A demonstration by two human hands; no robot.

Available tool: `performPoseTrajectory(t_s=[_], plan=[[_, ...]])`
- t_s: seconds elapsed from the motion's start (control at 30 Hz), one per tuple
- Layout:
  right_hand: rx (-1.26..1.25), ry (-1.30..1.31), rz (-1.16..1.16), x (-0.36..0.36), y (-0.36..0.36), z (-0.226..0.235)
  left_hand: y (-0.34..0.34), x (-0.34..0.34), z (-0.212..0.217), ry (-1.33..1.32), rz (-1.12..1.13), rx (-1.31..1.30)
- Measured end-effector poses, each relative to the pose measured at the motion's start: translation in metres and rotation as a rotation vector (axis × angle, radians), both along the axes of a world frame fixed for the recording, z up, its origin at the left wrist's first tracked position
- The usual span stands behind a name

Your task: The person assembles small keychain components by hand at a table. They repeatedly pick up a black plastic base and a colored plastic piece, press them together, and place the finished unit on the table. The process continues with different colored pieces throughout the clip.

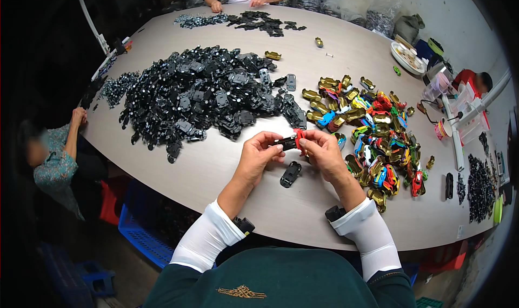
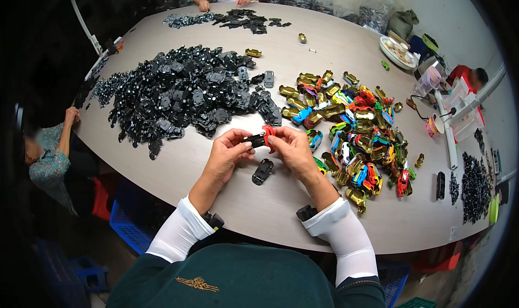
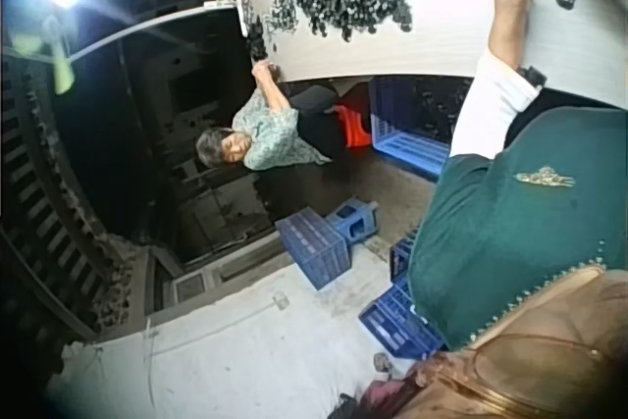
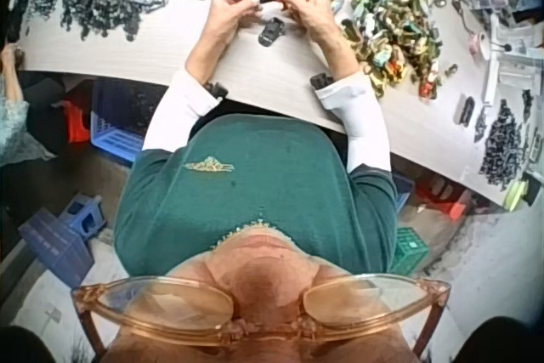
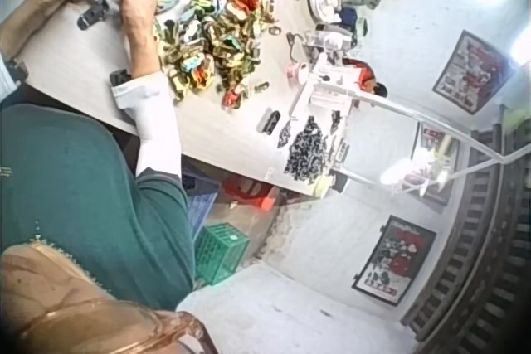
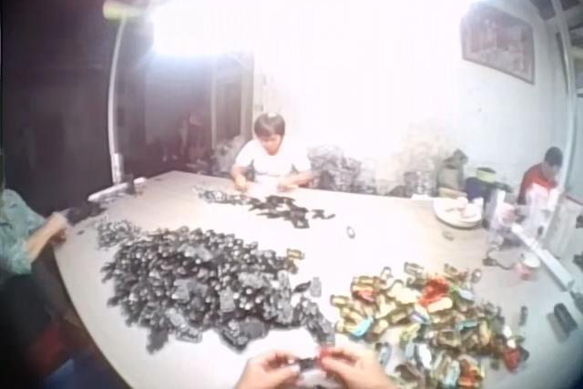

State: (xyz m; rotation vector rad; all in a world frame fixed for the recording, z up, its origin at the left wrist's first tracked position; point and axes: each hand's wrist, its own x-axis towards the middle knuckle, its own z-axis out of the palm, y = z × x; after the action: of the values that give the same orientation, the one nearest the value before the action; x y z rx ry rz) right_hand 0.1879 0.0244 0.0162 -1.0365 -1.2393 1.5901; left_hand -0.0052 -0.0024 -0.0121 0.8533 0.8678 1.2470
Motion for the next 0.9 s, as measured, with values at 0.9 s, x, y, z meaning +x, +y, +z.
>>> performPoseTrajectory(t_s=[0.9], plan=[[0.595,-0.474,-0.189,-0.026,-0.024,0.002,-0.004,0.014,-0.001,0.228,0.067,0.233]])
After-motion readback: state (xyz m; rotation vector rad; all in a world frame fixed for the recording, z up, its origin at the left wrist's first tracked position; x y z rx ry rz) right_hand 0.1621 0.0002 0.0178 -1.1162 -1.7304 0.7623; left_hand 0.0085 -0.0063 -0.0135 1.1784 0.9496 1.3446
